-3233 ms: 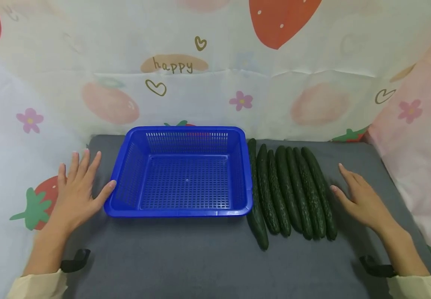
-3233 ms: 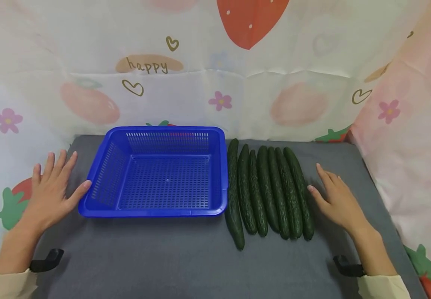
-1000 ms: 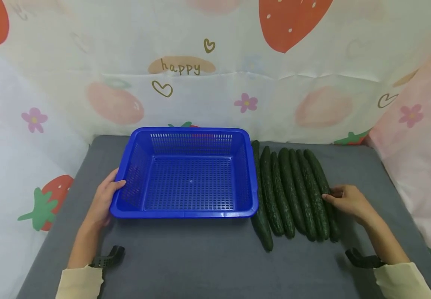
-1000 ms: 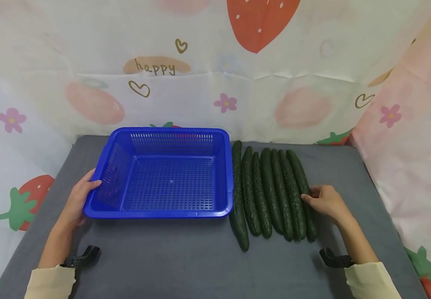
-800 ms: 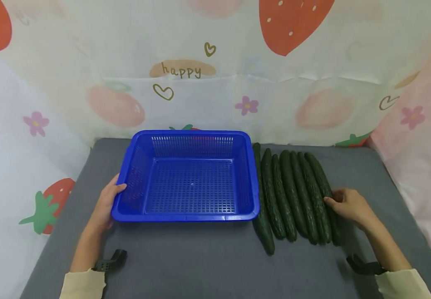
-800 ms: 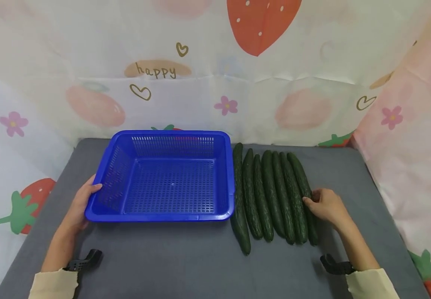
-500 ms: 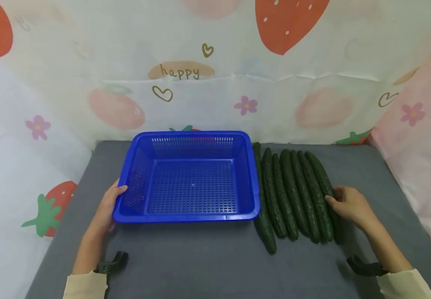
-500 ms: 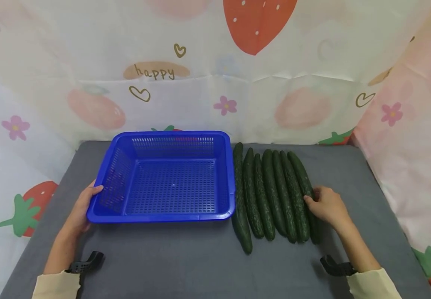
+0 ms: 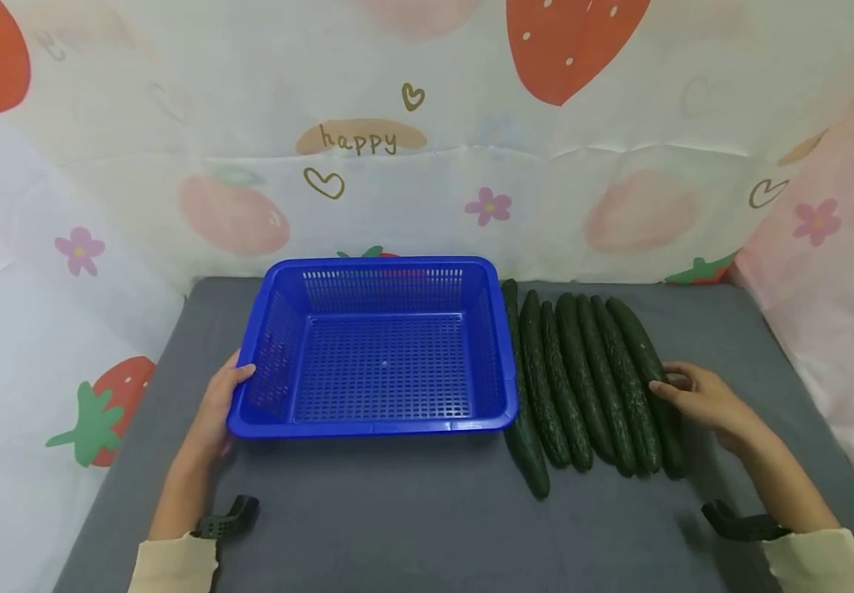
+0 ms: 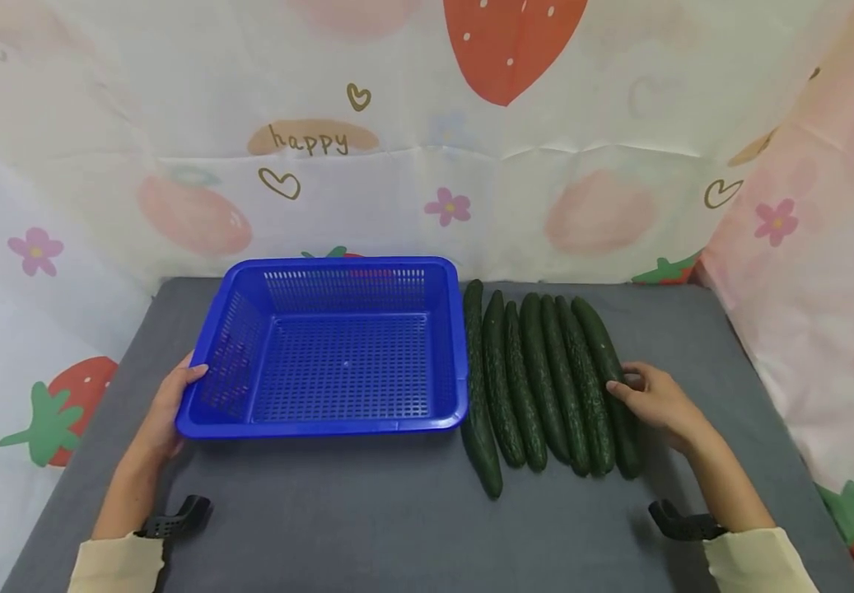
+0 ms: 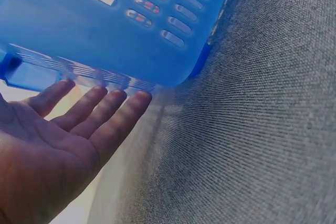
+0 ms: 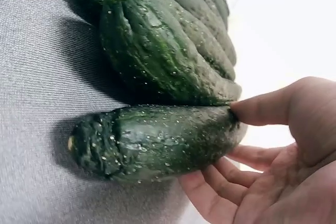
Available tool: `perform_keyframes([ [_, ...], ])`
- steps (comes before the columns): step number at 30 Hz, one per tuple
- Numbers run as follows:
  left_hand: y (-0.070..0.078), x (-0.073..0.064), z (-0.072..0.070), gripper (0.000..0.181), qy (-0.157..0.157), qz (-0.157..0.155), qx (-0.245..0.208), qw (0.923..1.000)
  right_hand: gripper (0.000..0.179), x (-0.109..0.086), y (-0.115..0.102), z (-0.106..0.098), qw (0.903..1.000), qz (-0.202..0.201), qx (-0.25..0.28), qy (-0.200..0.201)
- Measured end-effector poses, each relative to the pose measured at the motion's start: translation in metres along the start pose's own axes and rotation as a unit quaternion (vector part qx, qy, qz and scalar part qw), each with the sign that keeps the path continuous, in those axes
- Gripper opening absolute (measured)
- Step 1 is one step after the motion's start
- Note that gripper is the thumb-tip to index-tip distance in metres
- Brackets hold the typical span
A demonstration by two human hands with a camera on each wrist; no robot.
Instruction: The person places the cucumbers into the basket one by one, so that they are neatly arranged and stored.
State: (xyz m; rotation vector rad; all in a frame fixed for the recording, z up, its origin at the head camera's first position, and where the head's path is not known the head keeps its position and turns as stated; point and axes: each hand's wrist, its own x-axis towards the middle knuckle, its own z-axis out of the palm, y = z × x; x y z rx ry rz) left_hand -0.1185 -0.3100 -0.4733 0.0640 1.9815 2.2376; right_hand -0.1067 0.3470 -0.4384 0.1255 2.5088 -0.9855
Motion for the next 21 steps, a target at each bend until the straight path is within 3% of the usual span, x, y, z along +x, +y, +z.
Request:
perform_keyframes([
  [10,0.001,-0.003,-0.001,0.058,0.008,-0.006,0.024,0.9997,0.084,0.000,0.005,0.000,0.9999,0.004,0.011,-0.003],
  [21,0.003,-0.002,-0.001,0.057,-0.008,0.006,-0.002,0.9999,0.076,-0.001,-0.007,0.009,0.9960,-0.032,-0.004,0.083],
])
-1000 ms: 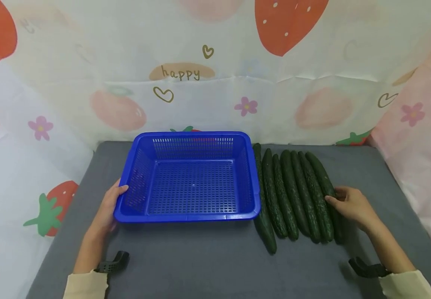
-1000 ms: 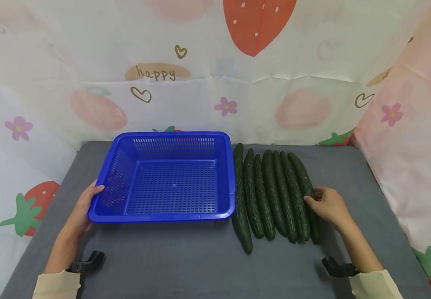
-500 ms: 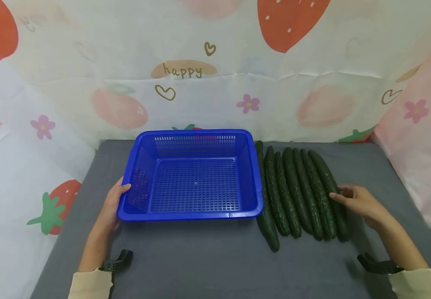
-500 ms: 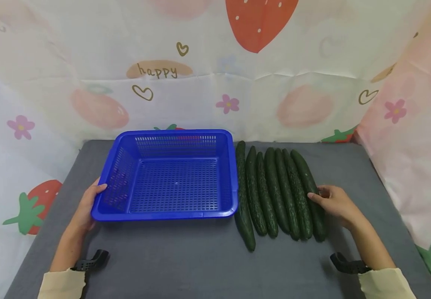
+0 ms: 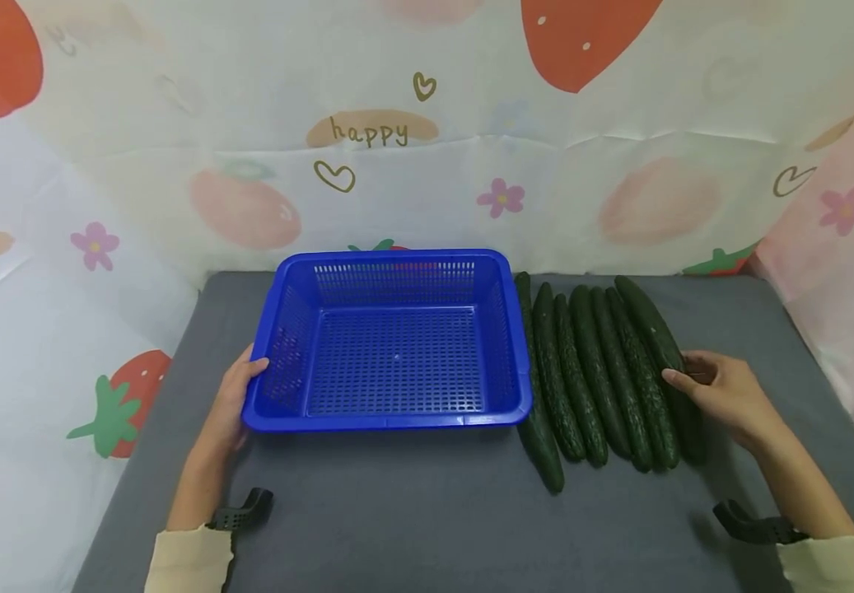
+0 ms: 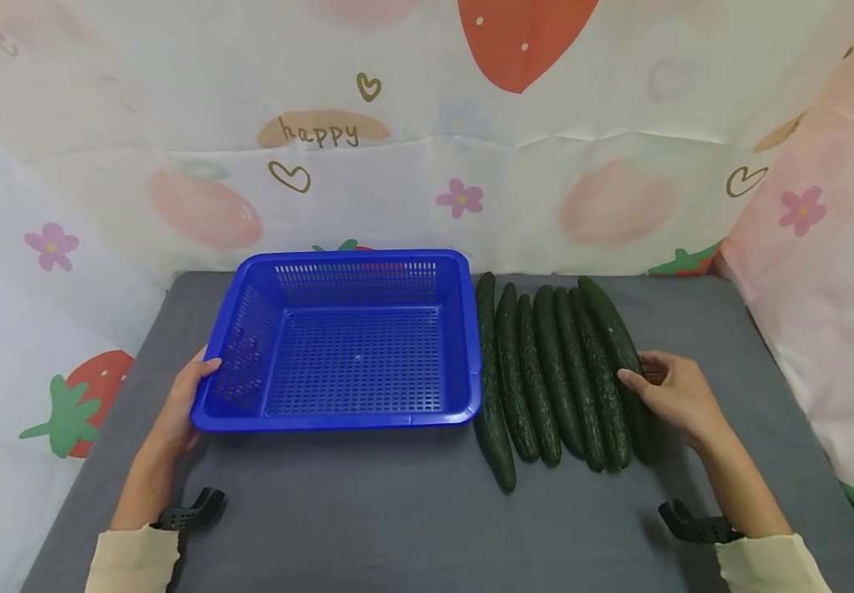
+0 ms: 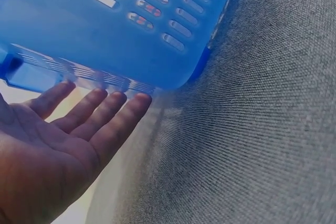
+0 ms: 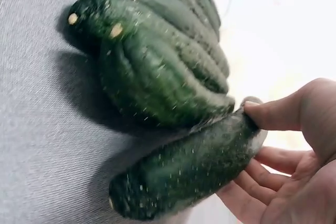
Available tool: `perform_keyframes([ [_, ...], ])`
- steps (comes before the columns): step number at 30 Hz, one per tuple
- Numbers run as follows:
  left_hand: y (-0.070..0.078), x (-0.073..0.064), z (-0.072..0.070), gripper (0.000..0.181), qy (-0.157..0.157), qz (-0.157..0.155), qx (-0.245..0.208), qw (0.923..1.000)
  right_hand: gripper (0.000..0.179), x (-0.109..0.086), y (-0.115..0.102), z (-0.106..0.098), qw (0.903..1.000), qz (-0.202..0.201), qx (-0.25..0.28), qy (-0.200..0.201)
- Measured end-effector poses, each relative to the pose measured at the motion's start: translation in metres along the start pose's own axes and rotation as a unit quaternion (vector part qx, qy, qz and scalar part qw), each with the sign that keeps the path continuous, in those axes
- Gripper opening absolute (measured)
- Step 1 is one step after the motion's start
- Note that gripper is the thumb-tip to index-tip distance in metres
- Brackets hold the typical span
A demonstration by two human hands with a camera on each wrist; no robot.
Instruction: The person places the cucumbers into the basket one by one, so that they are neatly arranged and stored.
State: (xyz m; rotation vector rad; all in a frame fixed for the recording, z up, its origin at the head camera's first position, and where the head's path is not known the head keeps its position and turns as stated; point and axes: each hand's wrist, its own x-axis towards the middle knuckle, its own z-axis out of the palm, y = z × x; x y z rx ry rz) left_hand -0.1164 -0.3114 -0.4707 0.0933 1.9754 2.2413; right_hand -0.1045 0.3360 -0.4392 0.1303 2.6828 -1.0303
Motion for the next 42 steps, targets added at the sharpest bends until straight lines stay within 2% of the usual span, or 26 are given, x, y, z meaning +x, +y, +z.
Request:
perform_keyframes([
  [4,0.000,-0.001,0.000,0.054,0.008,-0.003,-0.004,1.0000,0.074,-0.002,-0.012,-0.001,0.9996,-0.016,-0.010,0.022],
  [10,0.001,-0.001,0.001,0.060,0.004,-0.013,0.010,0.9999,0.075,-0.008,-0.030,-0.003,0.9990,-0.032,-0.011,0.029],
  [17,0.002,0.004,0.002,0.059,0.008,-0.016,0.022,0.9996,0.068,-0.013,-0.056,-0.002,0.9957,-0.082,-0.010,0.042],
  [24,-0.001,-0.001,-0.001,0.059,-0.002,-0.024,0.022,0.9995,0.064,-0.020,-0.081,0.010,0.9925,-0.119,0.019,0.018],
  [29,0.000,-0.001,-0.004,0.057,-0.012,-0.015,0.026,0.9995,0.064,-0.021,-0.099,0.014,0.9880,-0.155,-0.004,0.005],
  [33,-0.001,-0.001,-0.005,0.059,-0.015,-0.016,0.032,0.9992,0.060,-0.021,-0.111,0.020,0.9846,-0.173,-0.024,0.013],
  [42,0.002,0.001,-0.005,0.060,-0.019,-0.022,0.028,0.9992,0.057,-0.022,-0.133,0.027,0.9800,-0.195,-0.025,0.027],
])
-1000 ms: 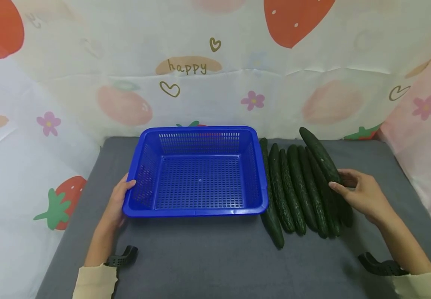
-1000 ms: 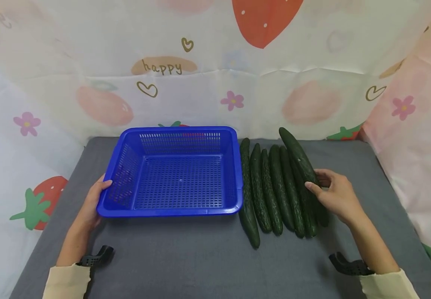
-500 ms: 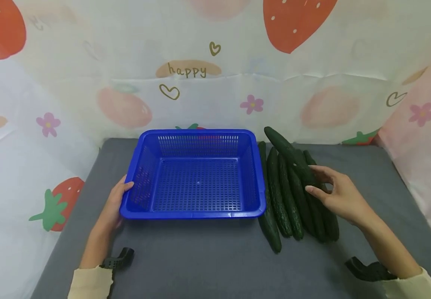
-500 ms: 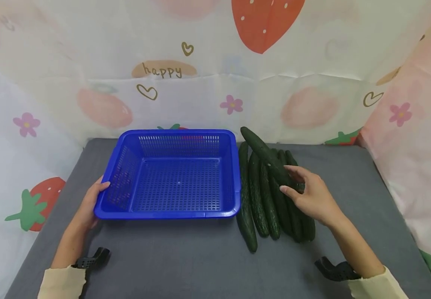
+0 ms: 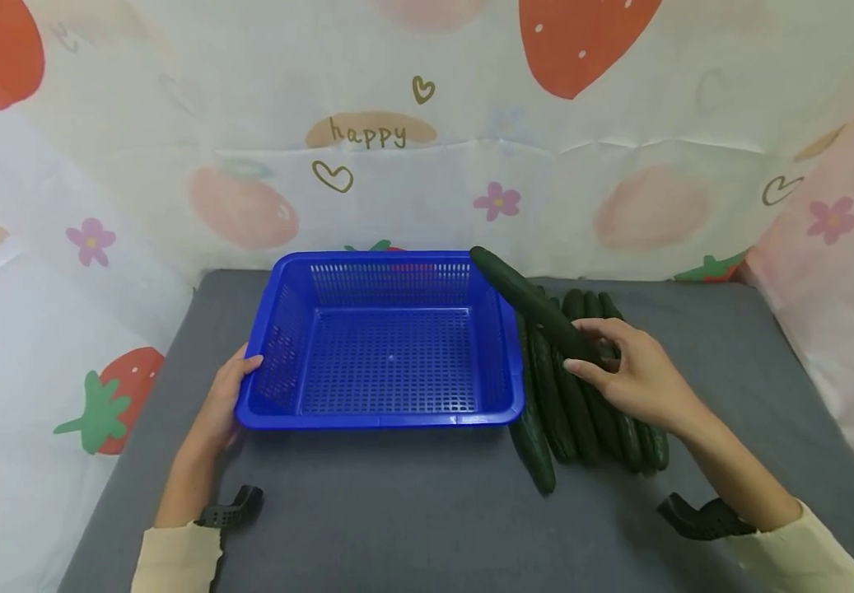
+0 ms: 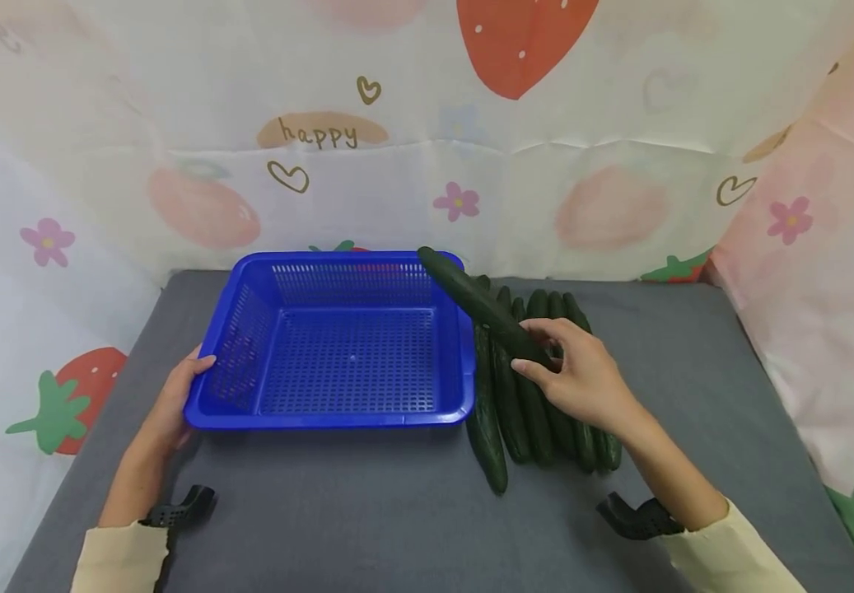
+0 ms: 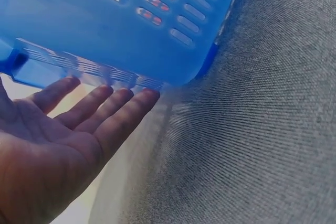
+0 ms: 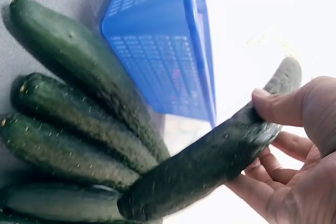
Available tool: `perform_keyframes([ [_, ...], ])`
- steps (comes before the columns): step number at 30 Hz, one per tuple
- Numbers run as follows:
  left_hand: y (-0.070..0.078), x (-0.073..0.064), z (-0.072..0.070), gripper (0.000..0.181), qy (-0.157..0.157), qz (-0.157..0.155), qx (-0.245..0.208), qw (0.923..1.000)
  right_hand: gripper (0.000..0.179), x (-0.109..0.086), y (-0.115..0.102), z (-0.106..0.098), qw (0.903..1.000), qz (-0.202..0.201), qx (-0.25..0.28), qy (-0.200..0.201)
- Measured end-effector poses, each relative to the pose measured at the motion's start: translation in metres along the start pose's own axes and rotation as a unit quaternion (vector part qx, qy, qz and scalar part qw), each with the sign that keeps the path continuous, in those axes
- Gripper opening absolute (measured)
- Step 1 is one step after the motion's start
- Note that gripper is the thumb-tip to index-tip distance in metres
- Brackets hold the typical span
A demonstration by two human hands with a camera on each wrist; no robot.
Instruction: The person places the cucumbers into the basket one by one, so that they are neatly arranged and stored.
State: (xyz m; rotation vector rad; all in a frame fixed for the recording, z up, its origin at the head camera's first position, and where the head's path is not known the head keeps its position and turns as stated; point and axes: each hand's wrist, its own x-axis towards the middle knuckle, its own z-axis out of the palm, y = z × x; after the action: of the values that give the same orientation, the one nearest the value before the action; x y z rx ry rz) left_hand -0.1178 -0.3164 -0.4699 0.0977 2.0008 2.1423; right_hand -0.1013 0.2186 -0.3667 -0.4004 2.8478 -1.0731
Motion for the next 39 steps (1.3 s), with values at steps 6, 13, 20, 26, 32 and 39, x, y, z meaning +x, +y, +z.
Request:
perform_keyframes([
  [6,0.002,0.006,0.001,0.062,0.000,0.006,-0.001,1.0000,0.054,0.015,-0.016,0.005,0.9998,-0.021,-0.005,0.000],
  [13,0.002,0.017,0.006,0.061,-0.012,0.007,-0.010,0.9999,0.049,0.027,-0.036,0.008,0.9988,-0.042,-0.026,-0.006],
  [20,0.009,0.035,0.009,0.059,-0.014,0.020,0.017,0.9996,0.047,0.043,-0.052,0.009,0.9975,-0.063,-0.030,0.010],
  [26,0.007,0.032,0.010,0.061,-0.010,0.013,-0.003,0.9999,0.048,0.052,-0.061,0.019,0.9949,-0.092,-0.038,0.013],
  [32,0.000,0.016,0.006,0.057,-0.003,0.011,-0.043,0.9990,0.048,0.057,-0.077,0.035,0.9881,-0.140,-0.059,0.024],
  [39,-0.004,0.003,0.003,0.053,-0.015,0.024,-0.056,0.9980,0.043,0.063,-0.097,0.055,0.9800,-0.171,-0.102,0.004],
])
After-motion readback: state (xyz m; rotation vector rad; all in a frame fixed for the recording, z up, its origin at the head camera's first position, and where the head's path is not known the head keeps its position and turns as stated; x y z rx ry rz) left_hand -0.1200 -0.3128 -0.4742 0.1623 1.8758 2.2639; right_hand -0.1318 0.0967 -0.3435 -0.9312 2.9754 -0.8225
